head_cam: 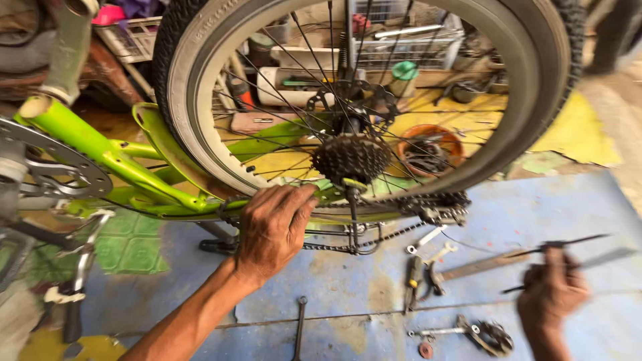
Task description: The person adjusts the rear derailleur and chain on a green bicycle using a screwdriver and wrench. They rotate the wheel, tighten bolts, and align the chain across the cassette while seated on the floor.
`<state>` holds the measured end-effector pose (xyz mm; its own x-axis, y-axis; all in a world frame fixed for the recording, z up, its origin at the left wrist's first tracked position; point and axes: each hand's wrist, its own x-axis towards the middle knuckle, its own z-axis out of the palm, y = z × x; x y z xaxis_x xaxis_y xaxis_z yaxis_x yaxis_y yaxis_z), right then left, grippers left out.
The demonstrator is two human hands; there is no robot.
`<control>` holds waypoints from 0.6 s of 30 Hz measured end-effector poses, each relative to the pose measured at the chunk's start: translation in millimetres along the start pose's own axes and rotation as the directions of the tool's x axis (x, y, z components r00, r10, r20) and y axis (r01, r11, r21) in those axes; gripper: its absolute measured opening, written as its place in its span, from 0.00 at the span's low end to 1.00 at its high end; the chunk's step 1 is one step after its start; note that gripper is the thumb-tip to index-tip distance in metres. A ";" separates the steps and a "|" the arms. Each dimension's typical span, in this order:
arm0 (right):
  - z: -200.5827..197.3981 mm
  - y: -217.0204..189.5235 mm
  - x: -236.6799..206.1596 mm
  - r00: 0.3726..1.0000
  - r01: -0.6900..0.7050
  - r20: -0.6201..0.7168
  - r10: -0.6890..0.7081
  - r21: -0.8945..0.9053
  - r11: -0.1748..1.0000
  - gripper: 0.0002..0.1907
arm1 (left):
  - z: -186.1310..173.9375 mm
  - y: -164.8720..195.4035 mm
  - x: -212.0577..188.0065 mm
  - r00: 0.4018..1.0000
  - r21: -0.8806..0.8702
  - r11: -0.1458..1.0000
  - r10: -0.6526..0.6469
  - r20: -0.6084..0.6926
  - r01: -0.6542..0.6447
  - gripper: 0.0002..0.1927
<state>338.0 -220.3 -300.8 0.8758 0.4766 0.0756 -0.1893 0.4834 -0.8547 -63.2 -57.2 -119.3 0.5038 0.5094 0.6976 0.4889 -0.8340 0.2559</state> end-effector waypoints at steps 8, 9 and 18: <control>89.8 -101.8 -101.0 0.774 0.417 0.629 0.078 -0.598 0.685 0.13 | -17.0 33.2 -2.5 0.990 -0.168 0.980 0.086 -0.111 -0.104 0.21; 107.1 -102.5 -110.9 0.746 0.455 0.653 0.131 -0.644 0.615 0.13 | -19.4 41.2 -4.2 0.986 -0.203 0.969 0.118 -0.120 -0.140 0.21; 190.6 -90.7 -164.4 0.483 0.503 0.857 0.177 -0.438 0.745 0.10 | -24.8 61.6 -44.7 0.937 -0.624 0.713 -0.139 0.322 0.320 0.17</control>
<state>126.5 -202.6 -137.8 0.0090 0.9455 0.3254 0.4935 0.2788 -0.8238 -73.3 -136.6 -118.2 0.6333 0.6609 0.4027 0.0652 -0.5641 0.8232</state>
